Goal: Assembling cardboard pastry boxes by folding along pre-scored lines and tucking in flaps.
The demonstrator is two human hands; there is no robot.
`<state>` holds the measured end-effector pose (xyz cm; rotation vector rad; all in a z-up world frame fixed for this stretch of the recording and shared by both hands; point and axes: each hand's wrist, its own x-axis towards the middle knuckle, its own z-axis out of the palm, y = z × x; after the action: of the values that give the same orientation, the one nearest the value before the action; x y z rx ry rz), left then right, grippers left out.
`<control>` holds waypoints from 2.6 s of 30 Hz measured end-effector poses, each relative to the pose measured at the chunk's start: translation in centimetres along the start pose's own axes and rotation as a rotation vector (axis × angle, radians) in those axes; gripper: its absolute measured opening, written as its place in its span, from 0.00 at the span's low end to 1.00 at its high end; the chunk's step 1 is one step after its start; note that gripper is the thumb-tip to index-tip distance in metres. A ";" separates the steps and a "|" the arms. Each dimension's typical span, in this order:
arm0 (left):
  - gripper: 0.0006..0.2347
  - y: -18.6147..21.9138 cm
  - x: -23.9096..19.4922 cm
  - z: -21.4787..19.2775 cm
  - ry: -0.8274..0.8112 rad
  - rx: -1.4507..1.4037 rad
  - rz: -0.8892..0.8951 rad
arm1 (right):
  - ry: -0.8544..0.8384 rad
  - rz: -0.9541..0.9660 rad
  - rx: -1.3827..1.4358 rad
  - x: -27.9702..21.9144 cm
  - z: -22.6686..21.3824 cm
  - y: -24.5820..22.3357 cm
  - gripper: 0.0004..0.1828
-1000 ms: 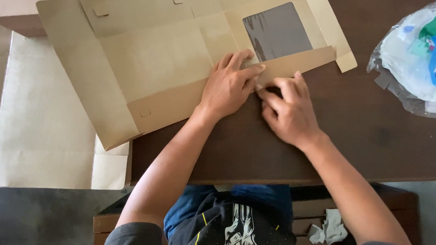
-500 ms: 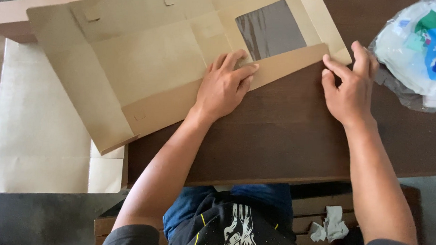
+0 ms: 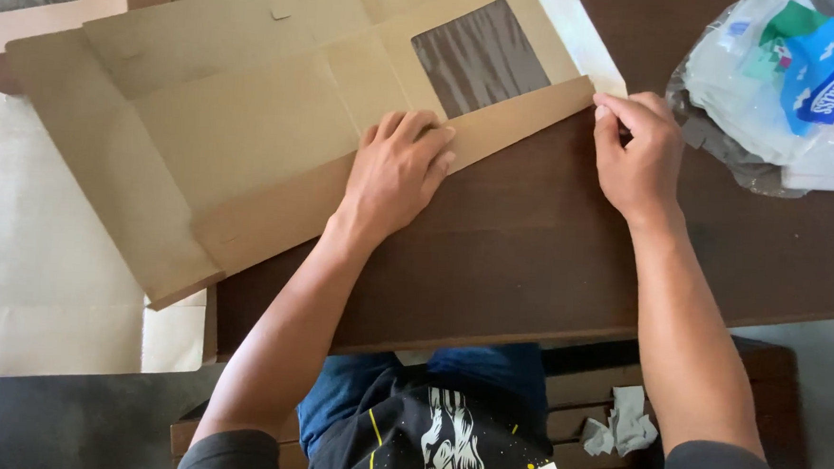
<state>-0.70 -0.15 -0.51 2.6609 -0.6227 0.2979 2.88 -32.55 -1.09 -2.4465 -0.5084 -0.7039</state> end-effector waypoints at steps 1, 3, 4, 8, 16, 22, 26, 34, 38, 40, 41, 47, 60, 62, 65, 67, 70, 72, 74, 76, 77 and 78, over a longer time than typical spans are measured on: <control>0.10 0.0 -0.2 0.5 -0.001 0.001 0.001 | 0.001 0.001 0.001 -0.1 0.1 0.1 0.10; 0.12 0.0 -0.4 1.6 0.023 0.104 -0.013 | 0.001 0.006 0.066 -0.2 0.1 0.3 0.09; 0.12 0.7 -0.2 1.4 0.022 0.106 -0.011 | 0.003 0.007 0.067 0.0 -0.3 -0.7 0.09; 0.09 3.1 1.2 2.4 0.016 0.166 0.134 | -0.069 0.083 0.208 0.5 -1.1 -3.4 0.20; 0.20 8.0 6.3 8.0 0.086 0.081 0.227 | -0.200 0.221 0.191 0.5 -1.6 -3.3 0.26; 0.19 8.5 6.3 6.7 0.025 -0.181 0.120 | -0.219 0.189 0.327 0.6 -0.9 -0.7 0.28; 0.16 8.2 6.2 7.3 0.081 -0.163 0.120 | -0.251 0.187 0.318 1.2 -3.0 -1.3 0.29; 0.09 7.6 6.2 6.9 0.121 -0.131 0.129 | -0.327 0.227 0.354 1.4 -4.2 -2.2 0.23; 0.09 7.4 6.0 7.9 0.167 -0.039 0.150 | -0.285 0.200 0.289 1.2 -3.4 -1.7 0.10; 0.09 7.8 5.8 7.5 0.162 -0.024 0.157 | -0.282 0.187 0.266 0.8 -2.8 -1.2 0.10; 0.08 8.0 5.7 7.1 0.179 -0.010 0.169 | -0.259 0.185 0.238 0.6 -2.4 -0.7 0.14; 0.07 8.3 5.6 6.2 0.170 -0.009 0.204 | -0.159 0.157 0.160 -0.1 -0.8 0.1 0.15; 0.12 9.4 5.8 4.4 0.048 -0.009 0.156 | -0.038 0.194 0.101 0.0 0.1 -0.5 0.21; 0.13 9.4 5.8 4.2 0.031 -0.001 0.148 | -0.033 0.187 0.089 0.0 0.1 -0.3 0.20; 0.17 9.2 5.9 5.3 0.033 0.034 0.122 | -0.058 0.138 0.055 0.2 -0.6 -0.5 0.18; 0.21 9.1 6.0 6.0 0.051 0.060 0.105 | -0.086 0.096 0.033 0.3 -1.0 -0.5 0.17; 0.23 9.3 6.3 6.4 0.041 0.078 0.074 | -0.102 0.085 0.042 0.3 -1.0 -0.3 0.14; 0.24 9.3 6.5 6.8 0.083 0.080 0.059 | -0.117 0.117 0.063 0.2 -1.1 -0.3 0.11; 0.24 9.3 6.9 6.8 0.067 0.048 0.048 | -0.141 0.135 0.073 0.4 -1.4 -0.6 0.10; 0.25 9.3 7.2 6.8 0.051 0.014 0.037 | -0.166 0.152 0.082 0.4 -1.5 -0.7 0.09; 0.24 9.3 7.4 6.9 0.032 0.002 0.029 | -0.170 0.151 0.068 0.4 -1.5 -0.6 0.12; 0.23 9.3 7.6 6.9 0.012 -0.010 0.021 | -0.173 0.151 0.055 0.3 -1.4 -0.5 0.15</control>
<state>2.47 -13.62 -1.55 2.6421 -0.6471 0.3162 2.33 -32.91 0.31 -2.4758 -0.3970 -0.4134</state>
